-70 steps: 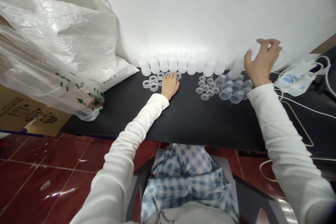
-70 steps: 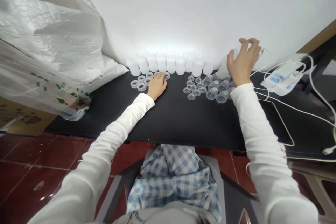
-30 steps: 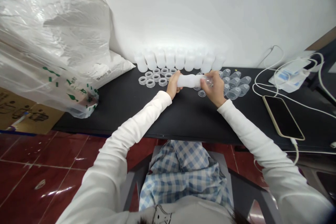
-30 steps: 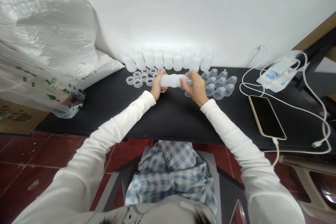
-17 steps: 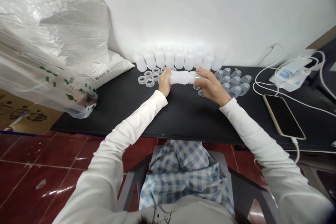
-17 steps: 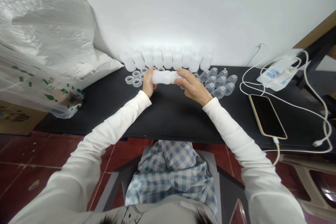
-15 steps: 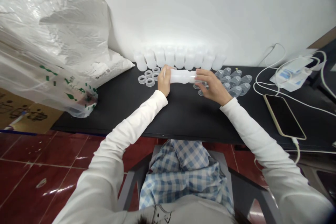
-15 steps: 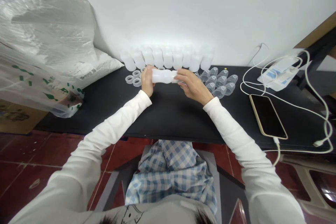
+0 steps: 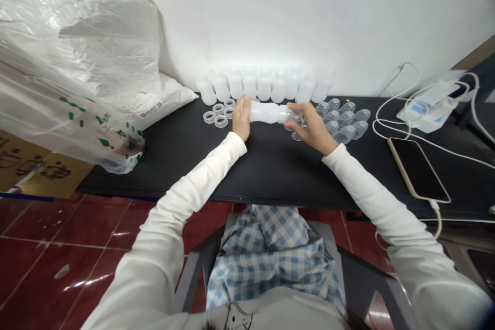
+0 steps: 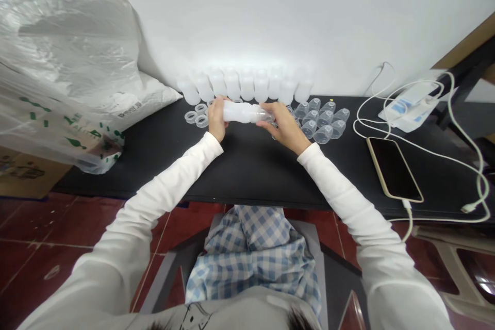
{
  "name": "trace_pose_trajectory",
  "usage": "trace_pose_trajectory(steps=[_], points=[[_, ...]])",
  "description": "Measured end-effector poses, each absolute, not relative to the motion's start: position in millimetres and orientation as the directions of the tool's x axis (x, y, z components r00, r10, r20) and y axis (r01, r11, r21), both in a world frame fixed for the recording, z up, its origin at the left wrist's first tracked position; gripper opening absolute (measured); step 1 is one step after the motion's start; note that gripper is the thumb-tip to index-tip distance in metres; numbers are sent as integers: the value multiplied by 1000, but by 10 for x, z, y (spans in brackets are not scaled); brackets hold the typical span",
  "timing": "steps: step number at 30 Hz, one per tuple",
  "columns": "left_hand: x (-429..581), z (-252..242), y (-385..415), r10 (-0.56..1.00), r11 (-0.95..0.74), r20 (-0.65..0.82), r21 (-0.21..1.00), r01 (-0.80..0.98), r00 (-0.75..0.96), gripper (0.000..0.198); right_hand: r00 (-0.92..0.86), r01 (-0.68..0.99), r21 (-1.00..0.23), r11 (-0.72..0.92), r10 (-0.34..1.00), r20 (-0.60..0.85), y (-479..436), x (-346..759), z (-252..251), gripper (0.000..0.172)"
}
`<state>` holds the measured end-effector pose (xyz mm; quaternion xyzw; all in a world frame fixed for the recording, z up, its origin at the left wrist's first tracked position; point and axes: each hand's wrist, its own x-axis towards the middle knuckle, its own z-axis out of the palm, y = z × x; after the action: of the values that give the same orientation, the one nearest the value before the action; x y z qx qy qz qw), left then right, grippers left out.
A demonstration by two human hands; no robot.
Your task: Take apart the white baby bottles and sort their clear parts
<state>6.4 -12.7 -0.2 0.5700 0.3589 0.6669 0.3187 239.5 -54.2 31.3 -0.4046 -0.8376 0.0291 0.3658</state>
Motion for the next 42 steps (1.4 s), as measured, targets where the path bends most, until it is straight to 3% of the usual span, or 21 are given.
trace_pose_trajectory(steps=[3, 5, 9, 12, 14, 16, 19, 22, 25, 28, 31, 36, 42], points=[[97, 54, -118, 942, -321, 307, 942, -99, -138, 72, -548, 661, -110, 743, 577, 606, -512, 2483, 330, 34], [101, 131, -152, 981, -190, 181, 970, -151, -68, 72, -587, 662, -47, 748, 556, 588, -525, 2533, 348, 30], [42, 301, -214, 967, 173, -139, 973, -152, 212, 68, -568, 690, -100, 717, 622, 539, -577, 2577, 376, 30], [5, 386, -230, 926, 311, -276, 944, -108, 256, 66, -557, 669, -127, 733, 607, 567, -562, 2563, 354, 35], [17, 401, -238, 961, 243, -223, 962, -120, 162, 67, -544, 637, -141, 758, 571, 614, -524, 2538, 312, 36], [52, 375, -248, 997, 78, -74, 988, -131, 28, 68, -513, 610, -173, 773, 552, 658, -483, 2507, 262, 37], [112, 282, -273, 975, -199, 188, 976, -89, -116, 71, -419, 614, -280, 738, 606, 676, -462, 2463, 204, 55], [143, 192, -314, 898, -426, 418, 904, -34, -139, 79, -329, 644, -396, 655, 704, 629, -498, 2427, 198, 56], [151, 165, -353, 841, -529, 518, 848, -32, -157, 78, -302, 608, -483, 630, 746, 593, -543, 2405, 223, 54], [161, 197, -358, 872, -477, 460, 875, -85, -165, 80, -295, 586, -457, 669, 702, 648, -538, 2410, 232, 52], [182, 245, -335, 949, -287, 260, 946, -154, -177, 81, -387, 606, -273, 747, 577, 719, -494, 2454, 223, 49], [199, 331, -331, 998, 33, -48, 961, -274, -48, 67, -550, 637, -26, 770, 479, 684, -497, 2542, 247, 25], [135, 390, -317, 953, 290, -261, 933, -213, 151, 67, -571, 664, -42, 747, 542, 616, -553, 2531, 295, 33]])
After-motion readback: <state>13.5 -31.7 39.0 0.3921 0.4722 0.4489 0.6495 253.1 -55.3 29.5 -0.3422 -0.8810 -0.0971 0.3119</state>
